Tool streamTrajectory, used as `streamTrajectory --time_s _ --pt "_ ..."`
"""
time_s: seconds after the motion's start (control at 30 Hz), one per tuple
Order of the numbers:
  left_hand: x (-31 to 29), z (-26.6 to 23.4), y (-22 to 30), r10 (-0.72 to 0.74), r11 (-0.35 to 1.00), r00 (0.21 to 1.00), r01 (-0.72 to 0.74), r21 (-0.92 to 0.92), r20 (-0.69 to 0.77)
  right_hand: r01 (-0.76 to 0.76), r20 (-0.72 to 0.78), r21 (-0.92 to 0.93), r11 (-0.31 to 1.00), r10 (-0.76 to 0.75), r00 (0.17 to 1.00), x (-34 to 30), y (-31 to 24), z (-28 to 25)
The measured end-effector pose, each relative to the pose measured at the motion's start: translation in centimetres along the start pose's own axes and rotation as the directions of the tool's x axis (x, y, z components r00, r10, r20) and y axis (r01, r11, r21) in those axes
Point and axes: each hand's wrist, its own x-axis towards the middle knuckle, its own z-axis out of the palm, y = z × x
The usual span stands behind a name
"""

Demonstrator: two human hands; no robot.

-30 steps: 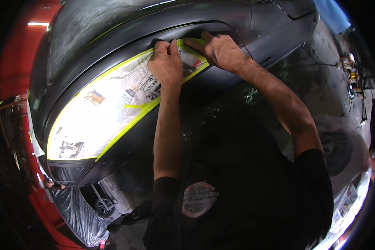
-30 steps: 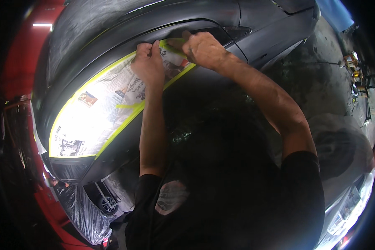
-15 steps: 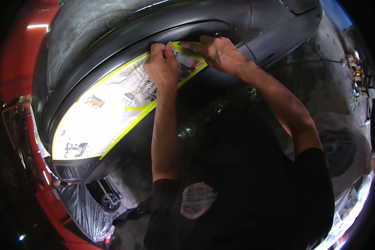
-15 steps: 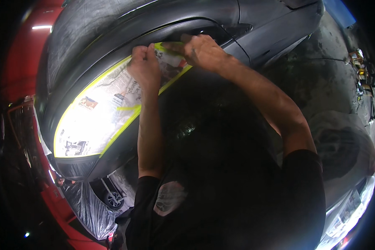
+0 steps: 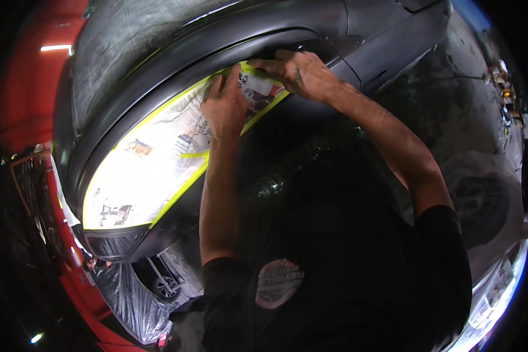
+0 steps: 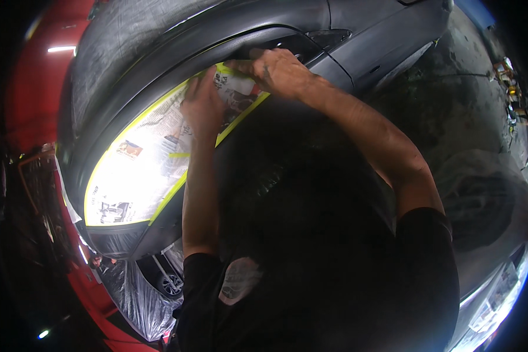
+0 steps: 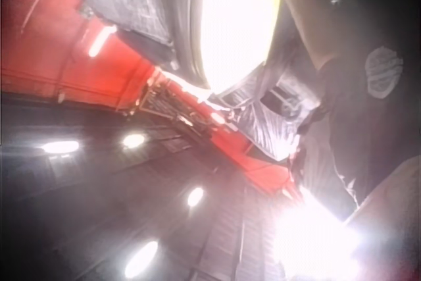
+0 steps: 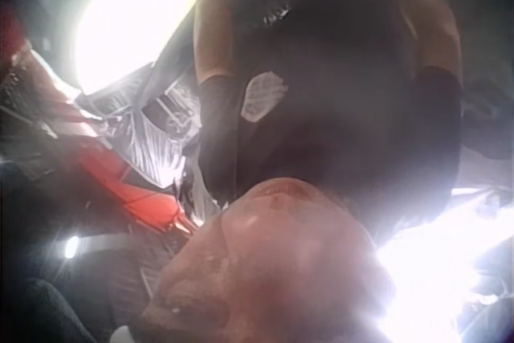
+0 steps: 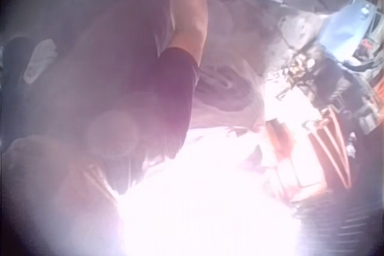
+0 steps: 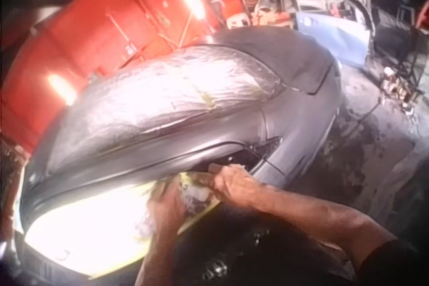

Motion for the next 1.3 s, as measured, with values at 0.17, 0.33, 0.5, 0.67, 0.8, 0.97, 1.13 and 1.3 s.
streamTrajectory --time_s 0.17,0.33,0.5,0.67,0.8,0.97,1.13,1.3 --pt "0.0 -1.0 -0.5 0.043 0.997 0.993 -0.049 0.054 0.106 -0.09 0.137 0.0 0.996 0.089 0.987 0.1 -1.0 -1.2" --pt "0.2 -1.6 -0.3 0.071 0.985 0.983 -0.096 0.141 0.172 -0.052 0.058 0.046 0.998 0.049 0.997 -0.4 -0.4 -0.2" --pt "-0.2 -1.4 -0.5 0.054 0.962 0.974 -0.109 0.249 0.22 -0.136 0.051 0.057 0.989 0.133 0.99 -0.8 -1.9 0.7" --pt "0.1 -1.9 -0.8 0.096 0.939 0.957 -0.178 0.295 0.272 -0.141 -0.027 0.003 0.99 0.141 0.99 -1.9 -1.2 5.2" --pt "0.4 -2.4 -1.4 0.14 0.939 0.952 -0.215 0.27 0.272 -0.204 0.017 0.109 0.973 0.203 0.979 -1.4 -3.1 3.4" --pt "0.7 -2.5 -1.1 0.161 0.945 0.957 -0.22 0.242 0.241 -0.206 -0.003 0.069 0.976 0.207 0.978 -1.8 -3.3 4.4" --pt "0.9 -2.4 -1.3 0.172 0.94 0.955 -0.233 0.25 0.241 -0.201 -0.071 0.109 0.973 0.209 0.975 -2.0 -3.8 4.4" --pt "0.9 -2.7 -1.6 0.124 0.941 0.94 -0.213 0.264 0.317 -0.272 0.074 0.092 0.958 0.266 0.961 -1.5 -4.5 3.0"
